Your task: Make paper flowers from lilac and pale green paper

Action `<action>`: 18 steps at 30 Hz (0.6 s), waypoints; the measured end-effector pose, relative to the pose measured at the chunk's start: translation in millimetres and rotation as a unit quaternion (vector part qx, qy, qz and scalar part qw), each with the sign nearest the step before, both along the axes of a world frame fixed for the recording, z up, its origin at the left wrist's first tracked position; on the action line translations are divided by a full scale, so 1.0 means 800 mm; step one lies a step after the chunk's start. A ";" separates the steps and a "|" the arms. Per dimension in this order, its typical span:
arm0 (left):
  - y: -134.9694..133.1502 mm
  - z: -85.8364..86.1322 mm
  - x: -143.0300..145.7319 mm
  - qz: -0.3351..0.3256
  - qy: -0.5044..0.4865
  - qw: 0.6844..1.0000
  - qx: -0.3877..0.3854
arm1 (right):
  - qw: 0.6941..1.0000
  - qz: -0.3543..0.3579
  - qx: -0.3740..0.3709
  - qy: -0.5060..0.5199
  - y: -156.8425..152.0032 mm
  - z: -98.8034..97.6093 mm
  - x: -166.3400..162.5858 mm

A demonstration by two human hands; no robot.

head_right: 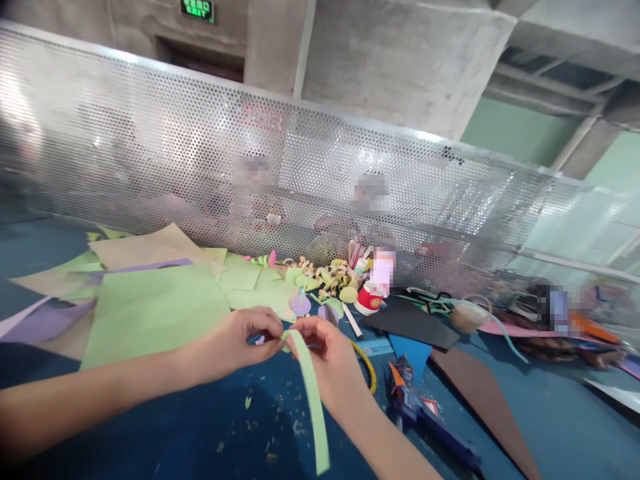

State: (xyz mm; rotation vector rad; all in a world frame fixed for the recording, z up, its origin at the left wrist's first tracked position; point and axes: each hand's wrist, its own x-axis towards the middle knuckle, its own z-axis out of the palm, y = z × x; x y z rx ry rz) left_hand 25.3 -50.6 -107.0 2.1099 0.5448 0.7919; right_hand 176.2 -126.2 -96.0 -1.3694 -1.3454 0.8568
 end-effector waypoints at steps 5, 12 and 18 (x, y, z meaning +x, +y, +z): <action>0.001 -0.002 0.001 -0.001 0.006 1.000 -0.013 | 1.000 -0.013 0.013 -0.003 0.001 -0.002 0.000; 0.006 -0.010 0.000 -0.016 0.008 0.997 -0.081 | 0.989 -0.027 0.099 -0.103 -0.001 -0.012 0.005; 0.008 -0.012 0.001 -0.028 0.017 0.993 -0.115 | 0.963 -0.029 0.157 -0.218 -0.006 -0.007 0.009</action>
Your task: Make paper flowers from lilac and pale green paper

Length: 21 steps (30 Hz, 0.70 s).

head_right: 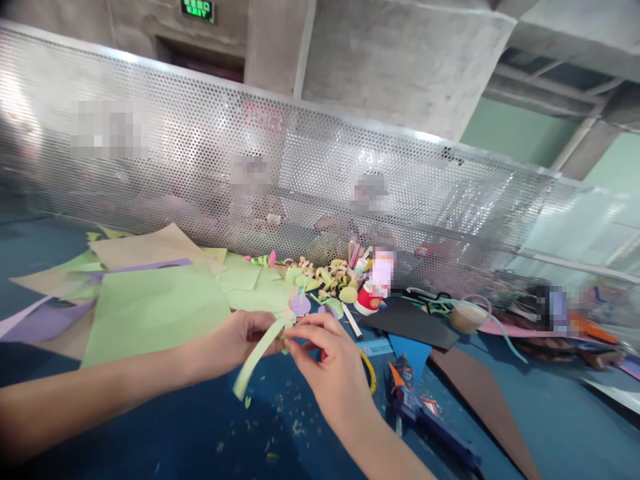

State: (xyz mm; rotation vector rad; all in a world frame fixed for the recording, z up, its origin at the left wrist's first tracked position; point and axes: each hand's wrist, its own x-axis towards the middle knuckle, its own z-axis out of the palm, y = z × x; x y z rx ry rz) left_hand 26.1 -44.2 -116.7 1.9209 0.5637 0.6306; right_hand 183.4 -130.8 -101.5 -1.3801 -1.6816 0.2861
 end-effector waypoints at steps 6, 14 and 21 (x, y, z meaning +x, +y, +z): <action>-0.002 0.015 -0.005 0.006 0.037 0.990 0.137 | 0.998 -0.023 -0.017 -0.051 0.000 0.005 0.002; -0.006 0.027 -0.010 -0.014 0.078 0.972 0.223 | 0.998 -0.007 -0.025 -0.054 0.001 0.007 -0.001; -0.005 0.032 -0.011 0.011 0.077 0.973 0.216 | 0.998 -0.018 -0.061 -0.025 -0.001 0.007 -0.002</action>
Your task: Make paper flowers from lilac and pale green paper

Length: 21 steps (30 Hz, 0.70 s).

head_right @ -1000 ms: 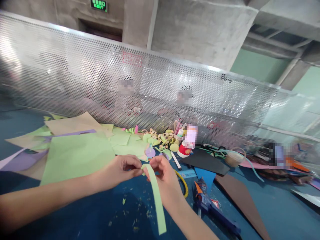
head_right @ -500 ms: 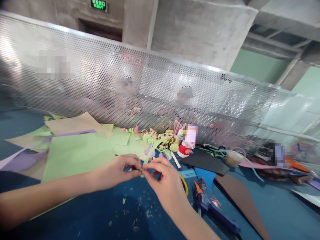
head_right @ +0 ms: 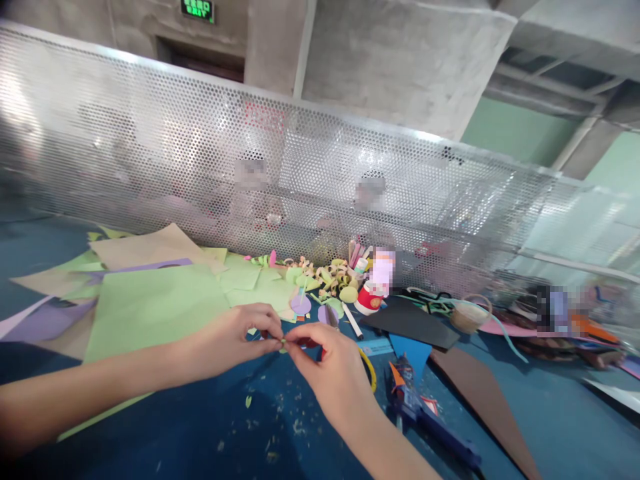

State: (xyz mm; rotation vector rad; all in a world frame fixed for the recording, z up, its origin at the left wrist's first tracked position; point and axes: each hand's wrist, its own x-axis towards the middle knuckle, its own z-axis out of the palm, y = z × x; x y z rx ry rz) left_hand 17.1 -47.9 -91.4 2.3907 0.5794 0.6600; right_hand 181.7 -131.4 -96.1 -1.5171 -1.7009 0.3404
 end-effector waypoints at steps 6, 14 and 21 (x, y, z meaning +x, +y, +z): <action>0.002 0.000 0.000 -0.011 -0.008 1.000 -0.005 | 0.999 0.018 -0.020 0.024 -0.001 0.001 0.000; 0.005 0.000 0.000 -0.011 -0.013 0.999 -0.039 | 0.998 0.062 -0.019 0.027 -0.001 0.001 0.004; 0.016 -0.007 0.005 -0.061 -0.103 0.958 -0.261 | 0.986 0.083 -0.035 0.141 0.001 0.003 0.005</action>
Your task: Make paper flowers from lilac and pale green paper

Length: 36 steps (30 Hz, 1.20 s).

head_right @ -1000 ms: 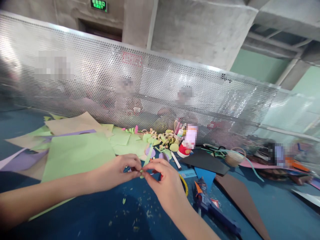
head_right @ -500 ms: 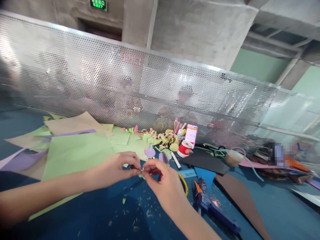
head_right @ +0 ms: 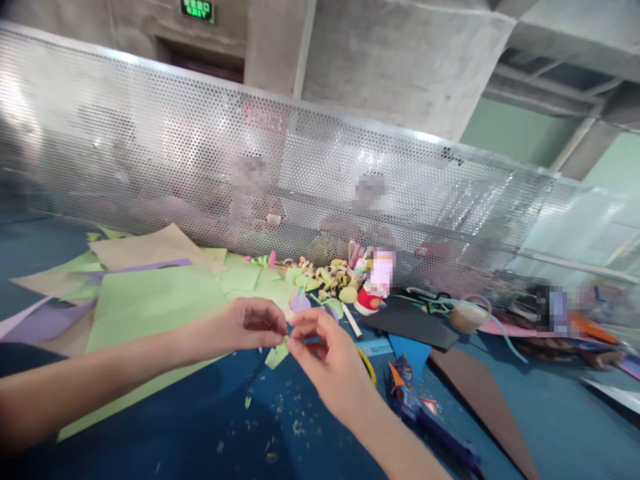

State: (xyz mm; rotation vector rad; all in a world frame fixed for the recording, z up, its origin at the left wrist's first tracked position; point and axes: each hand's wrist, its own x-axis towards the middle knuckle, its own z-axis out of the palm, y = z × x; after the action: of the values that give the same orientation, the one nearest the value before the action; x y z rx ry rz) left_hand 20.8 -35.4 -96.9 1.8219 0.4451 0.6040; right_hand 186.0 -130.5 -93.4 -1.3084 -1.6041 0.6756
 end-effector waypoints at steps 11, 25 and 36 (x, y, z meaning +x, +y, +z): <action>-0.001 -0.004 0.000 0.053 -0.007 0.981 -0.188 | 1.000 0.006 0.000 0.014 -0.002 0.000 -0.006; -0.019 -0.004 0.004 0.081 -0.051 0.977 -0.189 | 0.997 -0.060 0.036 -0.021 -0.005 -0.004 -0.010; -0.016 -0.003 0.002 0.039 -0.039 0.991 -0.122 | 0.999 -0.035 0.001 0.028 0.003 -0.003 -0.003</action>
State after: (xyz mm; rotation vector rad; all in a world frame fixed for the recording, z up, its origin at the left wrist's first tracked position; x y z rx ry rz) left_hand 22.1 -48.2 -99.2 1.5483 0.5165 0.6436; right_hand 183.9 -128.1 -95.8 -1.3263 -1.5064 0.6623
